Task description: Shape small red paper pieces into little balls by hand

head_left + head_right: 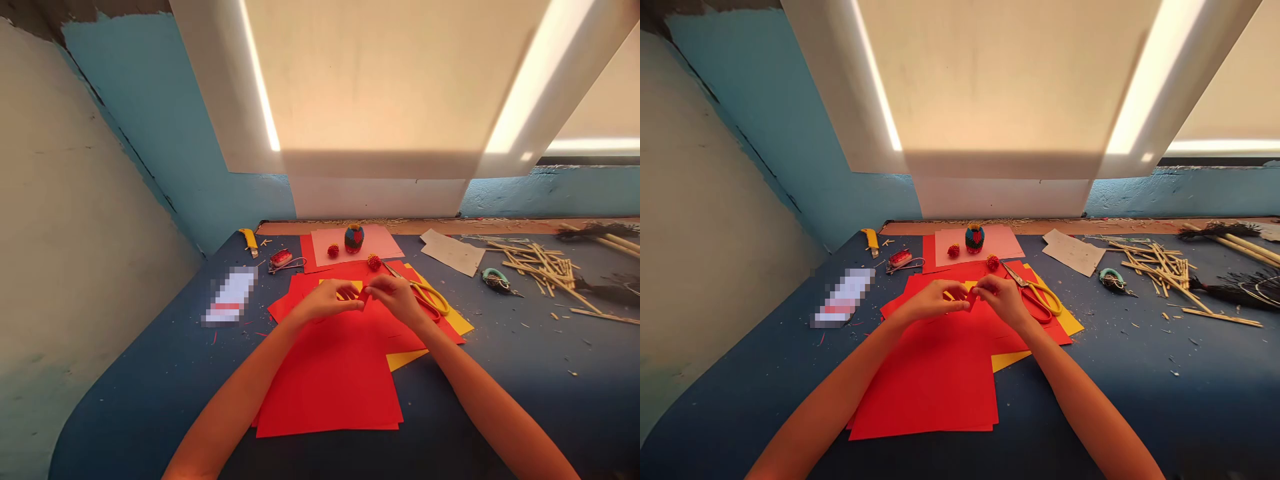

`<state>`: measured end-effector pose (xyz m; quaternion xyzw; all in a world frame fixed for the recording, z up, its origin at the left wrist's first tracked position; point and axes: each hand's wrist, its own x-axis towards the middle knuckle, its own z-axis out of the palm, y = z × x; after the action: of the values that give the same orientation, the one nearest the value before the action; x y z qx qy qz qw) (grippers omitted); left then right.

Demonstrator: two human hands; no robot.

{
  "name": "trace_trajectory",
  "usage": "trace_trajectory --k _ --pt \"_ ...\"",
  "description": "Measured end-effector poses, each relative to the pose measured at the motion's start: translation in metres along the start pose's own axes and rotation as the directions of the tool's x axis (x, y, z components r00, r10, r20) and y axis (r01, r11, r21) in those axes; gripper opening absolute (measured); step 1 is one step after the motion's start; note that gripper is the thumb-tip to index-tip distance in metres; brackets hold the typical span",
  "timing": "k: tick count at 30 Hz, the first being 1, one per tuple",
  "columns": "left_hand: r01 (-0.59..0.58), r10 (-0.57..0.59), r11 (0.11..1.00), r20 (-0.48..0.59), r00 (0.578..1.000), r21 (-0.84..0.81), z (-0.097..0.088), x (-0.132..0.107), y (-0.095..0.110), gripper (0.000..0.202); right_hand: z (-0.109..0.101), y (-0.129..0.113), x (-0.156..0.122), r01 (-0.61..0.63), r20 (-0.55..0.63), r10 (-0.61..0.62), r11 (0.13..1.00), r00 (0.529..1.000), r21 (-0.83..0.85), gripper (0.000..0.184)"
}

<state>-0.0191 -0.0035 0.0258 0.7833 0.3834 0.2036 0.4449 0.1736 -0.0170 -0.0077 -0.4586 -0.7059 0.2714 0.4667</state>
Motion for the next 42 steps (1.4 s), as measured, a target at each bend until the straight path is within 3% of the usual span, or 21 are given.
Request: trace_trajectory --k 3,8,11,17,21,26,30,35,42 --pt "-0.100 0.105 0.987 0.031 0.994 -0.124 0.003 0.003 -0.002 0.023 0.007 -0.004 -0.003 -0.034 0.058 0.031 0.998 0.998 0.059 0.023" --pt "-0.101 0.051 0.963 -0.198 0.979 -0.250 0.013 0.012 -0.014 0.026 0.008 -0.012 -0.004 -0.120 0.181 0.091 0.980 0.979 0.157 0.030" --pt "-0.081 0.008 0.958 -0.256 0.967 -0.274 0.013 0.015 -0.016 0.024 0.008 -0.014 -0.005 -0.070 0.240 0.046 0.993 0.970 0.092 0.033" --pt "-0.080 0.006 0.954 -0.250 0.968 -0.289 0.008 0.015 -0.012 0.023 0.012 -0.011 -0.010 0.044 0.286 0.011 0.982 0.958 -0.186 0.032" --pt "-0.024 -0.062 0.955 -0.280 0.958 -0.295 0.003 0.017 -0.016 0.022 0.014 -0.003 -0.010 0.146 0.218 -0.104 0.971 0.971 -0.190 0.013" --pt "0.023 -0.111 0.945 -0.253 0.961 -0.328 0.000 0.019 -0.020 0.020 0.013 0.005 -0.009 0.331 0.217 -0.278 0.904 0.936 -0.272 0.019" --pt "-0.007 -0.064 0.941 -0.197 0.978 -0.339 -0.002 0.015 -0.015 0.020 0.011 0.006 -0.008 0.388 0.187 -0.345 0.874 0.920 -0.294 0.022" --pt "-0.075 0.036 0.967 -0.158 0.987 -0.243 -0.002 0.008 -0.006 0.022 0.008 0.005 -0.006 0.343 0.175 -0.296 0.842 0.939 -0.416 0.023" --pt "-0.116 0.140 0.982 -0.157 0.978 0.150 0.007 0.005 -0.008 0.028 0.006 0.006 -0.005 0.376 0.240 -0.290 0.711 0.927 -0.594 0.029"
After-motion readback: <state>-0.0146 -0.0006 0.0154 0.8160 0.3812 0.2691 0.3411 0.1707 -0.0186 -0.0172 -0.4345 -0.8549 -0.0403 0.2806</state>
